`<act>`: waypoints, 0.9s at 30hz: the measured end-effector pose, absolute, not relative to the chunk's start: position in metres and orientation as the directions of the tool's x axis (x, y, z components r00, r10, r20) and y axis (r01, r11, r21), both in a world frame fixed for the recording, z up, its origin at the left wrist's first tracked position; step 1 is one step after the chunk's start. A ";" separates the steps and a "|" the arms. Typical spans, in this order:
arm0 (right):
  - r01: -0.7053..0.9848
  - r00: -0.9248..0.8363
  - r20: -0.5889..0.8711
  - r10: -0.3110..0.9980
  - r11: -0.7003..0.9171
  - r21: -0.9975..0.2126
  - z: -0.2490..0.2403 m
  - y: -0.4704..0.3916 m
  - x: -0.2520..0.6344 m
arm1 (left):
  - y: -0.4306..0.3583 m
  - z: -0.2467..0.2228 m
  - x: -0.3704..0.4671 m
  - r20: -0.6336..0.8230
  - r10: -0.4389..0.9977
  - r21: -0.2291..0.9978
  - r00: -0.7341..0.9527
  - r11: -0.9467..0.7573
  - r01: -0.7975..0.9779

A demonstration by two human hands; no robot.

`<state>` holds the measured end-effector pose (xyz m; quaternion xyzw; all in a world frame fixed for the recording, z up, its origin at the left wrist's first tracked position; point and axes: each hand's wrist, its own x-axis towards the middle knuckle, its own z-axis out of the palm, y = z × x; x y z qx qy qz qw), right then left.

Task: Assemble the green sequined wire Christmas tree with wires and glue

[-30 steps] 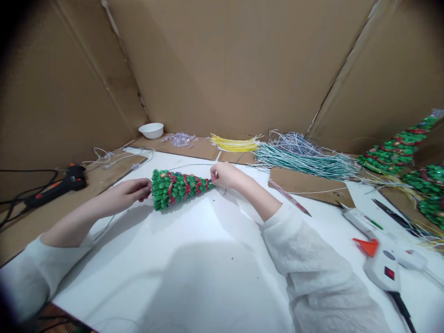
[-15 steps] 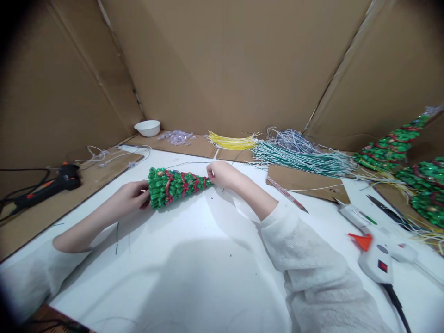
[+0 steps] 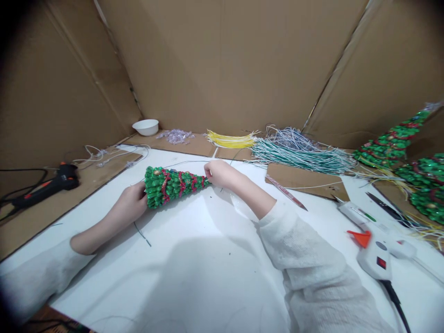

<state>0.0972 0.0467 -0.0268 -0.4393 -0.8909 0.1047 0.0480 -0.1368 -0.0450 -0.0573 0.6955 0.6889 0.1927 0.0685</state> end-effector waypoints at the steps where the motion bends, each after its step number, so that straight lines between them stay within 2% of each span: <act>1: 0.773 -0.610 -0.004 0.793 0.593 -0.226 -0.027 0.047 0.097 | -0.045 -0.058 -0.137 0.177 0.984 0.363 -0.033 -0.034 0.931; 7: 0.769 -0.615 -0.001 0.788 0.600 -0.222 -0.030 0.047 0.097 | -0.047 -0.058 -0.134 0.190 0.979 0.366 -0.070 -0.004 0.931; 14: 0.774 -0.608 -0.002 0.794 0.592 -0.224 -0.031 0.047 0.096 | -0.047 -0.057 -0.135 0.191 0.978 0.460 -0.081 -0.016 0.888; 19: 0.771 -0.611 -0.003 0.792 0.593 -0.233 -0.033 0.049 0.096 | -0.046 -0.050 -0.146 0.084 0.996 0.561 -0.037 -0.017 0.828; 27: 0.781 -0.602 -0.013 0.798 0.586 -0.217 -0.035 0.047 0.096 | -0.044 -0.031 -0.177 0.006 0.999 0.605 0.039 -0.034 0.796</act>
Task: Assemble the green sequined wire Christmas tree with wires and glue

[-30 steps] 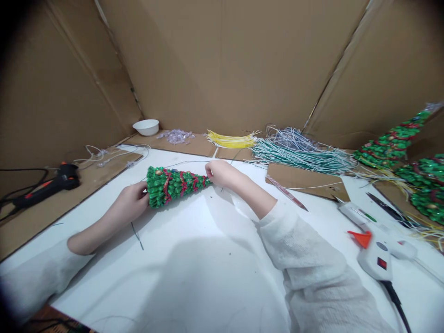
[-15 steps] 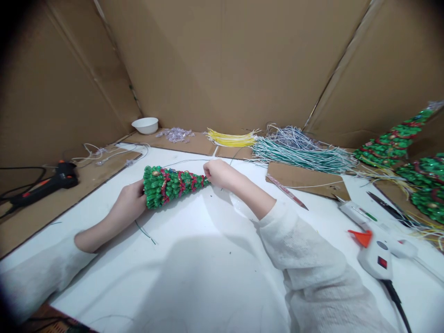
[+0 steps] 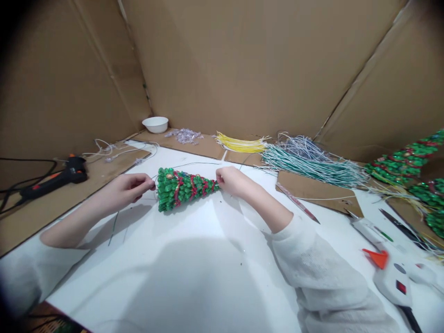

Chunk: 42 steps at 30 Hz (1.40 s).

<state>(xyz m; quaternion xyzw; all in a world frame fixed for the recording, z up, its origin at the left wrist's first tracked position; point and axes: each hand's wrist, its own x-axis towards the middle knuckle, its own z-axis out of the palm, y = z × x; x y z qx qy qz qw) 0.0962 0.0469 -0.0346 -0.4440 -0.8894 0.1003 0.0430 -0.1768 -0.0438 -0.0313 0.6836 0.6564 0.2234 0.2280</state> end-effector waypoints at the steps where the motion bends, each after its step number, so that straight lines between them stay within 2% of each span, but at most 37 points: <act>1: 0.785 -0.598 -0.019 0.801 0.582 -0.212 -0.034 0.046 0.096 | -0.043 -0.032 -0.180 0.007 0.999 0.606 0.043 -0.038 0.795; 9: 0.830 -0.552 -0.102 0.828 0.533 -0.166 -0.033 0.039 0.091 | -0.052 -0.040 -0.174 0.075 0.985 0.657 0.155 -0.166 0.736; 16: 0.808 -0.587 -0.055 0.808 0.580 -0.101 -0.038 0.044 0.094 | -0.083 -0.047 -0.143 0.266 0.923 0.605 0.279 -0.385 0.697; 20: 0.792 -0.597 -0.046 0.801 0.579 -0.194 -0.040 0.050 0.100 | -0.094 -0.060 -0.137 0.323 0.891 0.589 0.319 -0.453 0.669; 29: 0.716 -0.614 -0.065 0.787 0.520 -0.466 -0.043 0.059 0.109 | -0.108 -0.074 -0.132 0.395 0.725 0.414 0.565 -0.689 0.595; 33: 0.681 -0.625 -0.054 0.779 0.510 -0.526 -0.044 0.060 0.112 | -0.107 -0.072 -0.132 0.382 0.728 0.434 0.570 -0.686 0.584; 42: 0.684 -0.609 -0.054 0.791 0.489 -0.541 -0.045 0.061 0.111 | -0.104 -0.066 -0.134 0.287 0.778 0.531 0.559 -0.615 0.584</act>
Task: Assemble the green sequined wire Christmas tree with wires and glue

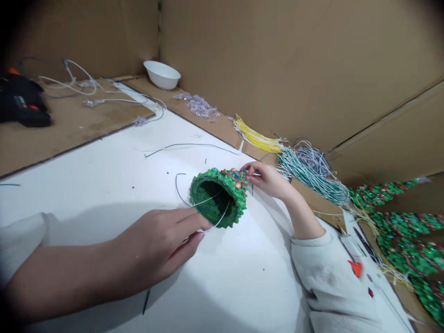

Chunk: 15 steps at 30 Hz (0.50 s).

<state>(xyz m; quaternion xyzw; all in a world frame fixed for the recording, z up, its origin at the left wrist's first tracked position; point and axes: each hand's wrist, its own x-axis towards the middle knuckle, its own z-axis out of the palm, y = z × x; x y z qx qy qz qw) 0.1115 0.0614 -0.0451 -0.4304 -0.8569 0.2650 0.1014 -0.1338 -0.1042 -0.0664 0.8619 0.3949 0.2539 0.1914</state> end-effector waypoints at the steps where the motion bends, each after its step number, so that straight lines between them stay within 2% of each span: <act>1: 0.682 -0.610 -0.056 0.791 0.487 -0.546 -0.046 0.062 0.112 | -0.104 -0.066 -0.134 0.294 0.772 0.525 0.564 -0.624 0.579; 5: 0.660 -0.615 -0.054 0.787 0.476 -0.581 -0.048 0.064 0.114 | -0.103 -0.067 -0.133 0.282 0.768 0.483 0.575 -0.631 0.607; 10: 0.678 -0.592 -0.066 0.803 0.452 -0.580 -0.049 0.066 0.117 | -0.103 -0.066 -0.133 0.219 0.780 0.499 0.587 -0.606 0.619; 15: 0.683 -0.588 -0.080 0.805 0.441 -0.582 -0.050 0.066 0.118 | -0.104 -0.070 -0.132 0.319 0.758 0.453 0.569 -0.649 0.611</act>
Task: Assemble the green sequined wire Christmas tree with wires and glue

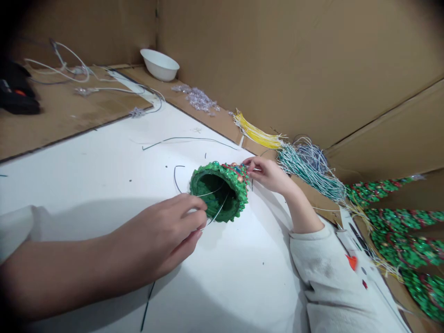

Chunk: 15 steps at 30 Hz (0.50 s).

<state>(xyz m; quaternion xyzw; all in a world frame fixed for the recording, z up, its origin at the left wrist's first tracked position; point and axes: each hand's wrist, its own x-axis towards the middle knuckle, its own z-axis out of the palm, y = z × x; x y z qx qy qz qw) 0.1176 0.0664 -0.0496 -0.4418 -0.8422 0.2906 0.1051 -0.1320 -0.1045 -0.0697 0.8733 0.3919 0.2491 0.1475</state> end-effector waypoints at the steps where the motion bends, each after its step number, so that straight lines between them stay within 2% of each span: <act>1: 0.682 -0.592 -0.079 0.802 0.446 -0.580 -0.050 0.066 0.118 | -0.105 -0.070 -0.132 0.347 0.757 0.446 0.555 -0.653 0.612; 9: 0.654 -0.620 -0.042 0.783 0.486 -0.580 -0.052 0.067 0.119 | -0.106 -0.071 -0.130 0.415 0.763 0.312 0.496 -0.631 0.710; 15: 0.659 -0.607 -0.028 0.794 0.483 -0.577 -0.053 0.067 0.119 | -0.102 -0.069 -0.130 0.366 0.828 0.307 0.424 -0.538 0.785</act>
